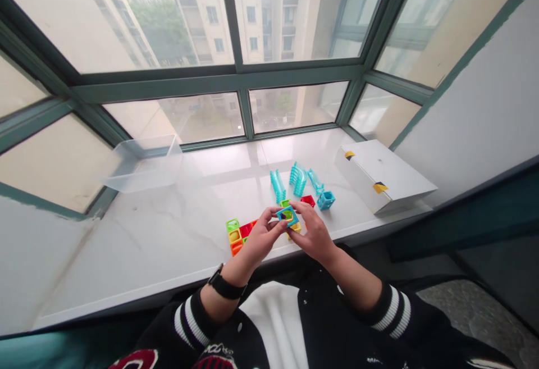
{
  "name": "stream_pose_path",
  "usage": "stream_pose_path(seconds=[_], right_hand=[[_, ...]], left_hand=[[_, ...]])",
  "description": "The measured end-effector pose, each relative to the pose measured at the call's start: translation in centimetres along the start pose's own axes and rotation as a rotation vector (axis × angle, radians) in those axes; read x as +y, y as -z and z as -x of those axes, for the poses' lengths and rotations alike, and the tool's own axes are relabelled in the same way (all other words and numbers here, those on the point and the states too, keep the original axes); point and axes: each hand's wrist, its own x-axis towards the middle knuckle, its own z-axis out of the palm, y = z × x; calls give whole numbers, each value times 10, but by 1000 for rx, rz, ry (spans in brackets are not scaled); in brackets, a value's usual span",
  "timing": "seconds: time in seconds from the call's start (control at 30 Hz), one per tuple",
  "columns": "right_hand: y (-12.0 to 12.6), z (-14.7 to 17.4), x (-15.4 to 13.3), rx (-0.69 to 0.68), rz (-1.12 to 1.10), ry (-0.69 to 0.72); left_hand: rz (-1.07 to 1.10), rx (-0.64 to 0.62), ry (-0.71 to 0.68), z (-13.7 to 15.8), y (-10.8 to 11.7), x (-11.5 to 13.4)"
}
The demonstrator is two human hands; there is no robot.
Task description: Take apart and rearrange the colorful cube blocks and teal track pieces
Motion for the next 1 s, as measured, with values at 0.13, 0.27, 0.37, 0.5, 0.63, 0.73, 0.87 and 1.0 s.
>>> stream_pose_path(seconds=[0.13,0.27,0.37,0.5,0.63,0.73,0.87,1.0], right_hand=[[26,12,19,56,56,-52],[53,18,40,130,115,-135],[74,20,61,205,160,-232],[95,22,103,285,178,-366],[101,20,145,249,160,-403],[96,16,168,198,153,-396],[84,14,187,150,148,-386],[72,16,199,131,120,-405]], left_hand=[[-5,-35,40,-25,-34,-9],[32,-95,100,-53,-64,-17],[42,-89,172,-74,-81,-25],[51,-24,271,-99,-94,-40],[92,39,362,-121,-103,-51],[138,91,424,-133,-110,-54],[186,140,459,-144,-119,-56],[188,144,457,-151,-125,-63]])
